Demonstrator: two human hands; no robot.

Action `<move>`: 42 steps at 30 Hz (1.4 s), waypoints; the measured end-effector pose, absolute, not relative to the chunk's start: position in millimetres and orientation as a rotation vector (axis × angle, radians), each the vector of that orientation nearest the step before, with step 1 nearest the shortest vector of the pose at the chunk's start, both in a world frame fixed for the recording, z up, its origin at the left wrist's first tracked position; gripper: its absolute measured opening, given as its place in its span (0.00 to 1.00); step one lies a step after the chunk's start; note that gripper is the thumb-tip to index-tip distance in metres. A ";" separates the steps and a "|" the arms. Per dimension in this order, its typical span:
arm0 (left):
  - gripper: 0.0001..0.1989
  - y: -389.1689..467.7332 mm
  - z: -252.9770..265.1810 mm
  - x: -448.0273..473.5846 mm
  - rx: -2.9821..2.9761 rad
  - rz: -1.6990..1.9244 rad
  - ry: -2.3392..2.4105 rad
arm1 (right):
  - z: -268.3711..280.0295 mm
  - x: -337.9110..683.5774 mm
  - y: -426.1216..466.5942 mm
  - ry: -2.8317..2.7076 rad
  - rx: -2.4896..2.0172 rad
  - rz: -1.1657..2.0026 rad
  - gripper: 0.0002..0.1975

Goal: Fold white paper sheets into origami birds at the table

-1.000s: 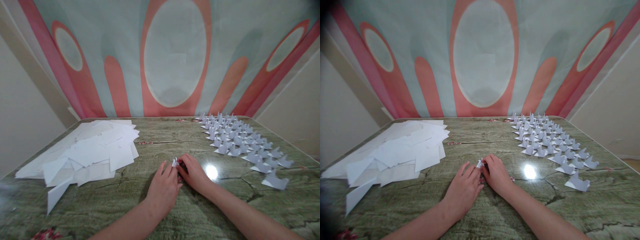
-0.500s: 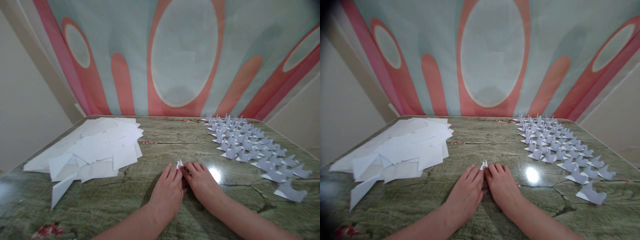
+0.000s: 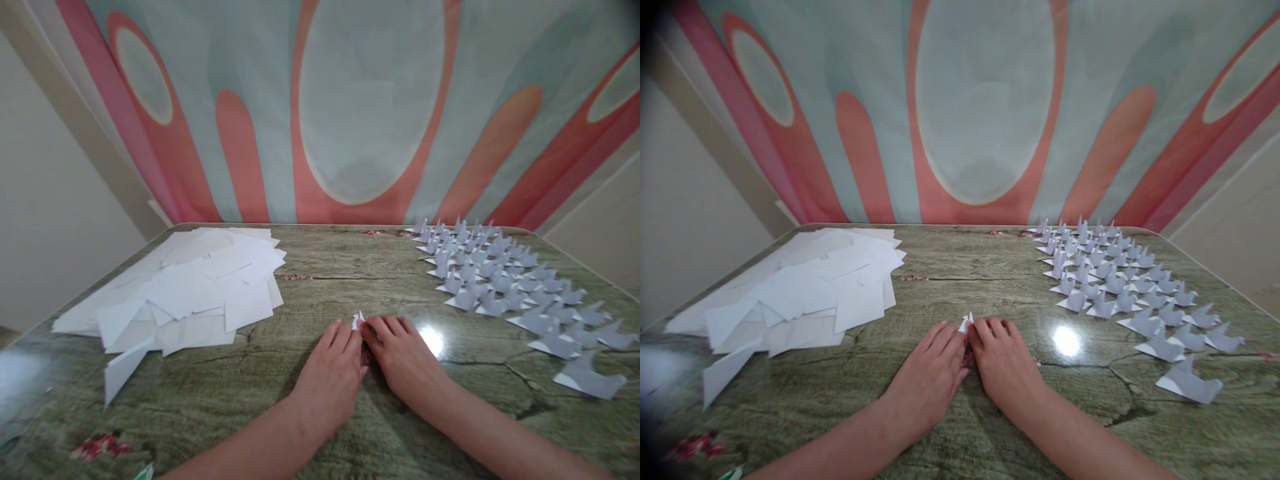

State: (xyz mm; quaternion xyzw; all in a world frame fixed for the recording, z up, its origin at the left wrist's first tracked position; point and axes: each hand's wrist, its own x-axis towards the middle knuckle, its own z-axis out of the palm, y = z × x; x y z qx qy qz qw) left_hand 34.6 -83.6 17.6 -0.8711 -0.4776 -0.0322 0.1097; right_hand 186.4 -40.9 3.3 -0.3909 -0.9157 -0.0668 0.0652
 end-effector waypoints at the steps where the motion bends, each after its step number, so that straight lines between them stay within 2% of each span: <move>1: 0.17 -83.9 18.0 33.6 -2.569 -0.093 -1.401 | 3.7 186.0 -40.6 -2.765 -1.174 -0.205 0.16; 7: 0.18 -89.0 15.2 30.3 -2.529 -0.114 -1.500 | 4.8 184.5 -40.7 -2.765 -1.154 -0.246 0.19; 13: 0.17 -90.7 16.6 33.9 -2.498 -0.144 -1.519 | 1.9 191.4 -37.6 -2.737 -1.081 -0.224 0.15; 22: 0.15 -86.8 7.9 37.2 -2.523 -0.139 -1.460 | -2.3 194.7 -53.4 -2.758 -1.031 -0.277 0.18; 31: 0.13 -87.1 15.2 38.1 -2.532 -0.115 -1.464 | 19.3 207.1 -39.6 -2.859 -0.991 0.075 0.19; 38: 0.10 -82.5 24.6 36.0 -2.563 -0.215 -1.566 | 22.5 205.0 -39.1 -2.847 -1.014 0.093 0.17; 42: 0.08 -75.0 33.5 24.3 -2.672 -0.328 -1.673 | 22.5 204.4 -34.6 -2.777 -1.029 0.211 0.18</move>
